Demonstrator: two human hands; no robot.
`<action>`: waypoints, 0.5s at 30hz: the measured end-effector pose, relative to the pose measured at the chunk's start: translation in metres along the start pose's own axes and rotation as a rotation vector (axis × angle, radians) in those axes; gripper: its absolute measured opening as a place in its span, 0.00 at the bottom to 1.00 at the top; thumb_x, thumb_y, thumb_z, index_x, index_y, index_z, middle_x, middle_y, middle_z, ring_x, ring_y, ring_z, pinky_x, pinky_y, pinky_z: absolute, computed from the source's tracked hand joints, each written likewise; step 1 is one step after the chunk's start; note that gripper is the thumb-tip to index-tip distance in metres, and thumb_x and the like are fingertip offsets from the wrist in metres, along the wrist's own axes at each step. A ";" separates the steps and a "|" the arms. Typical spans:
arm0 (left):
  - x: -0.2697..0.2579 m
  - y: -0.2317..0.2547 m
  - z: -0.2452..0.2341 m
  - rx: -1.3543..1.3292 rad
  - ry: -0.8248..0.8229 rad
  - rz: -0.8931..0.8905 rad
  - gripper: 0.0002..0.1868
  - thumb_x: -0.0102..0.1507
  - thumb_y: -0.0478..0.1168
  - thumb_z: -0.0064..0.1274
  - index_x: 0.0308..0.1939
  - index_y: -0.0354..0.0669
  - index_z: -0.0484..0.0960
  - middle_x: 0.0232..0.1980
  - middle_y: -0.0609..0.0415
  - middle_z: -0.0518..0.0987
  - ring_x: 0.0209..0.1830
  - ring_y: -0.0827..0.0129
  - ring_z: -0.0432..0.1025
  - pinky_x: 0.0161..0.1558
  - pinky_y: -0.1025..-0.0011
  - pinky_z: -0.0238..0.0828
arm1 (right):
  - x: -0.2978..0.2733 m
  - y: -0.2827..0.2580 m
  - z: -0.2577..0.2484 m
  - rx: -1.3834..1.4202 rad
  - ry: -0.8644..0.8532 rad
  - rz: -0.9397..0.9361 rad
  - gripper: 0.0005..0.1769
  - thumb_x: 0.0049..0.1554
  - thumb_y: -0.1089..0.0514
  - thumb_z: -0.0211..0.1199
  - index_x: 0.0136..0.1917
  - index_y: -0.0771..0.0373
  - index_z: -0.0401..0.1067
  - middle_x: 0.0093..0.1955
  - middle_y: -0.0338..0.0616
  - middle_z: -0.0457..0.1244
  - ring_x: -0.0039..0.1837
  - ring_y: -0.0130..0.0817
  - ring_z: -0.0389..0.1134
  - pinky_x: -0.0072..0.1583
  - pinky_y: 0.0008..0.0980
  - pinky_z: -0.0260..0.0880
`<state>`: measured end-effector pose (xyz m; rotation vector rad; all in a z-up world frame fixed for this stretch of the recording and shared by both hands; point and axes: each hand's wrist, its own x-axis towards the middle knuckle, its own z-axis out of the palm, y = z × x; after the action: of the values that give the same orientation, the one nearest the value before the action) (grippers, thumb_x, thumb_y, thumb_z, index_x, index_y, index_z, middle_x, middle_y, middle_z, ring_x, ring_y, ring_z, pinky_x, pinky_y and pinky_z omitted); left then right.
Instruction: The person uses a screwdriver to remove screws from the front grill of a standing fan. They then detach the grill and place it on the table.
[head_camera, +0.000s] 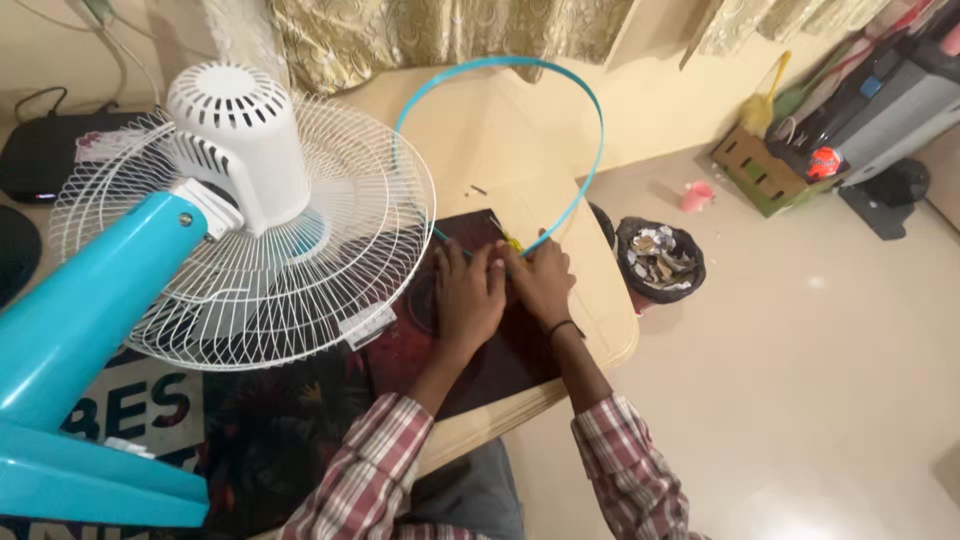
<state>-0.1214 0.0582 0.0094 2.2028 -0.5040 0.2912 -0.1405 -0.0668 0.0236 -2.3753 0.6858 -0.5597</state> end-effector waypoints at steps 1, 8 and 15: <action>-0.005 0.002 -0.006 0.024 0.009 0.042 0.24 0.68 0.49 0.46 0.63 0.41 0.75 0.73 0.21 0.59 0.76 0.26 0.48 0.70 0.37 0.47 | -0.004 -0.003 -0.002 -0.042 -0.019 -0.002 0.44 0.54 0.29 0.62 0.67 0.67 0.68 0.60 0.58 0.64 0.66 0.57 0.59 0.62 0.62 0.55; -0.006 0.000 -0.043 0.144 0.193 0.258 0.10 0.67 0.34 0.49 0.51 0.38 0.79 0.66 0.38 0.72 0.70 0.39 0.64 0.66 0.47 0.69 | 0.004 -0.010 -0.021 0.024 -0.115 0.191 0.35 0.56 0.29 0.59 0.48 0.65 0.81 0.45 0.53 0.70 0.54 0.49 0.72 0.63 0.50 0.64; -0.016 -0.006 -0.061 0.310 0.105 0.192 0.09 0.64 0.35 0.53 0.45 0.33 0.78 0.63 0.35 0.72 0.58 0.43 0.70 0.52 0.52 0.72 | 0.029 0.036 -0.038 0.074 0.364 -0.470 0.27 0.61 0.53 0.65 0.69 0.70 0.71 0.68 0.66 0.58 0.71 0.61 0.57 0.69 0.55 0.57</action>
<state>-0.1353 0.1132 0.0372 2.4234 -0.6484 0.6197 -0.1503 -0.1243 0.0346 -2.3905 0.2359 -1.2163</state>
